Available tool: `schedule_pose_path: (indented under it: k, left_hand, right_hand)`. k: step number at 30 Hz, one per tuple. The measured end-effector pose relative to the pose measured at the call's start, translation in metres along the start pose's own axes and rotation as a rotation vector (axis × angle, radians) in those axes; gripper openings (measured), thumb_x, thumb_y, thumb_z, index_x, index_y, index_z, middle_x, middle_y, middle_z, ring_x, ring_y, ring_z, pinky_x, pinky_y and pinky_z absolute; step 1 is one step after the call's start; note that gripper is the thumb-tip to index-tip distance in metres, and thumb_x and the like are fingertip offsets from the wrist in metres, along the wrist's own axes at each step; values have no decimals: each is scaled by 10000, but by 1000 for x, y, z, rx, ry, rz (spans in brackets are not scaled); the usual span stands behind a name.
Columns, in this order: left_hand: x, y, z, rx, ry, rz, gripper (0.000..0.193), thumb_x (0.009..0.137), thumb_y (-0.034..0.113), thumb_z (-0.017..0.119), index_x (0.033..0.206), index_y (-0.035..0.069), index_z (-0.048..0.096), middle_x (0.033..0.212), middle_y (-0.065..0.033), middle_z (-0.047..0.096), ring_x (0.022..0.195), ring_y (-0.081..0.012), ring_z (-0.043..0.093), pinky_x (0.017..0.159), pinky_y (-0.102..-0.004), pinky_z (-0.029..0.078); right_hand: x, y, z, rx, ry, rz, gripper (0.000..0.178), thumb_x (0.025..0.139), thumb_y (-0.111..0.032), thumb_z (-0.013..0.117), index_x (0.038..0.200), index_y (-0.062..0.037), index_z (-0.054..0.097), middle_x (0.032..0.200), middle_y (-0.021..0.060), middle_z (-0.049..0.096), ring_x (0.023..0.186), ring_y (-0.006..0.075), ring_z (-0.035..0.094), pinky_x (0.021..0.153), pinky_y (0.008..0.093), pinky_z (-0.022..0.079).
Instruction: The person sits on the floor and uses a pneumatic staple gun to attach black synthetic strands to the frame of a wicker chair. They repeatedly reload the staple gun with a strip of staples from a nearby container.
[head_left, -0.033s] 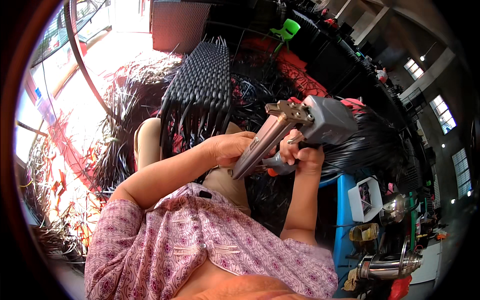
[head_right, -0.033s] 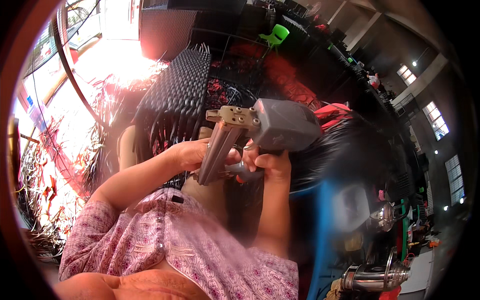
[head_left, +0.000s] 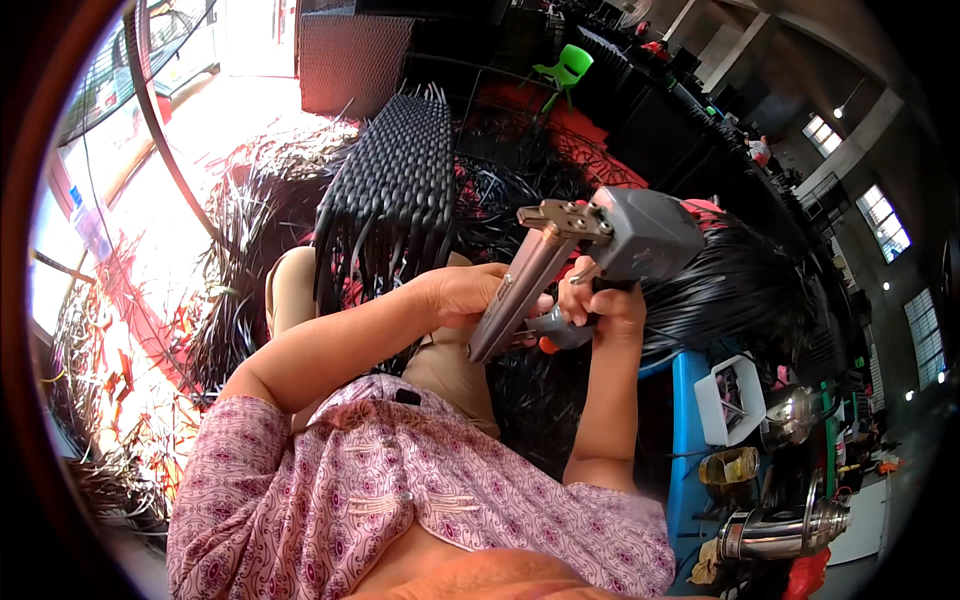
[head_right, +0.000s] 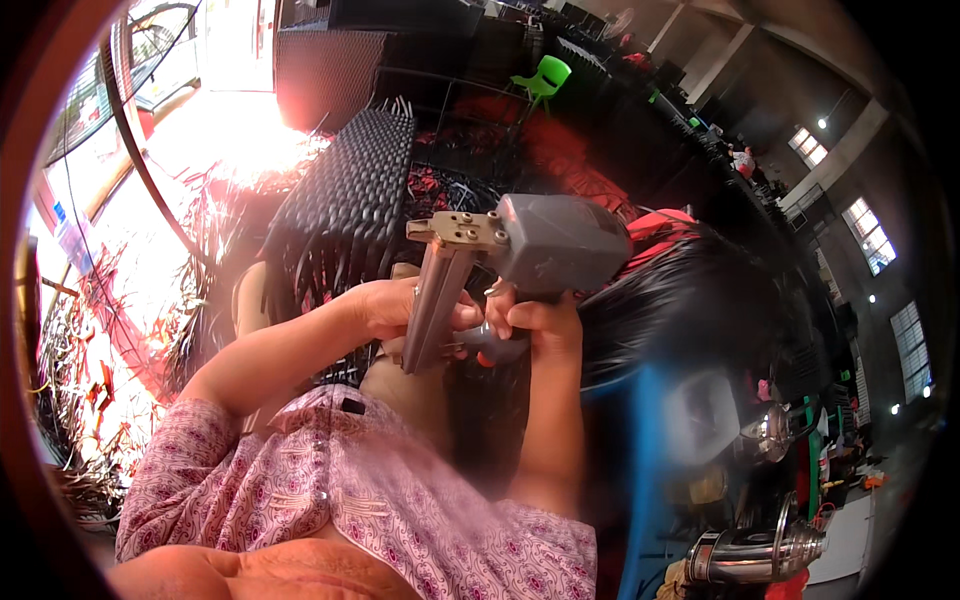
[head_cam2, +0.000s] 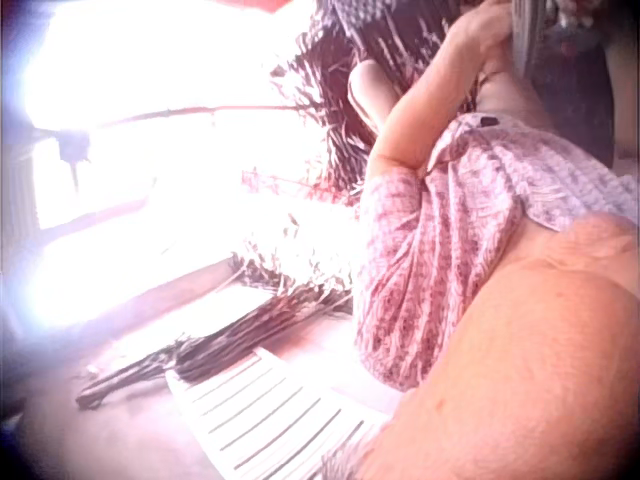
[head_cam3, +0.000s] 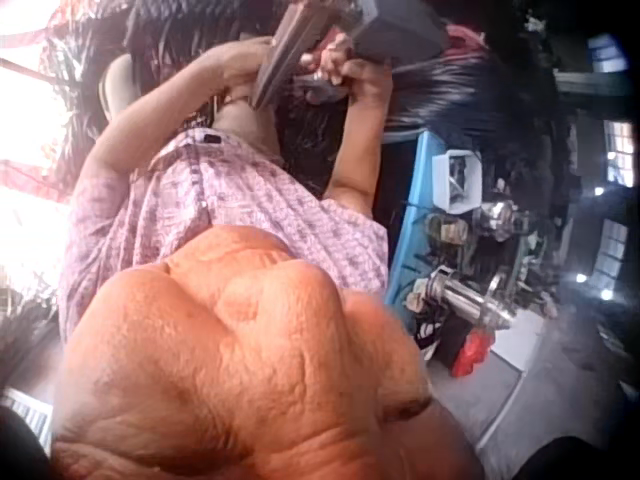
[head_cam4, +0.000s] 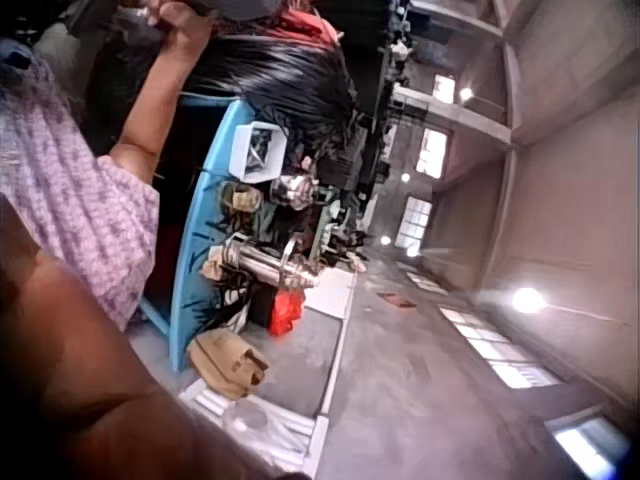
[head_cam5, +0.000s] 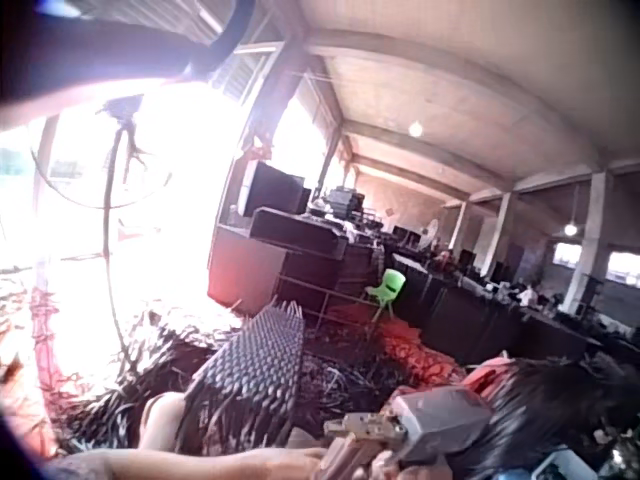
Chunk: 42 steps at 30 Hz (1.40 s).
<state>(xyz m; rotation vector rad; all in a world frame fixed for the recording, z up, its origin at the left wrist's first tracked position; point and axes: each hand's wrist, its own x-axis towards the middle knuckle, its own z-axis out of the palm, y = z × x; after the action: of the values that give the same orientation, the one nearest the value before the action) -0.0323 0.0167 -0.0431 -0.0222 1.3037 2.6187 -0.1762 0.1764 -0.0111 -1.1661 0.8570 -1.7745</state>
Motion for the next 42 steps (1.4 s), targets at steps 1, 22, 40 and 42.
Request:
schedule_pose_path:
  k: [1,22,40,42]
  left_hand:
    - [9,7,3,78,16,-26,301,867,195,711,1078,10,603,916,-70,639,794,-173,654,695,-310,563]
    - [104,-53,-32,379,182,-152,432,823,565,694,924,145,666,770,46,606,696,-64,552,621,-245,435]
    - [108,-106,-59,84,124,392,474,719,430,828,998,104,628,795,-20,636,702,-123,637,595,-284,501]
    - [138,-126,-83,211,243,435,368,837,347,691,1031,38,641,836,-68,666,785,-179,662,652,-350,514]
  right_hand:
    - [5,-6,-7,-13,8,1,331,654,-93,717,924,36,576,576,85,502,464,213,504,480,334,437]
    - [23,35,-63,-752,550,-240,403,691,87,614,1088,29,569,970,102,658,878,175,645,701,313,540]
    - [38,70,-47,-869,402,-117,197,820,-29,613,1014,8,607,902,55,633,808,163,602,775,315,503]
    - [39,68,-35,-784,400,-189,251,788,11,634,1038,17,606,936,58,629,818,160,602,787,307,505]
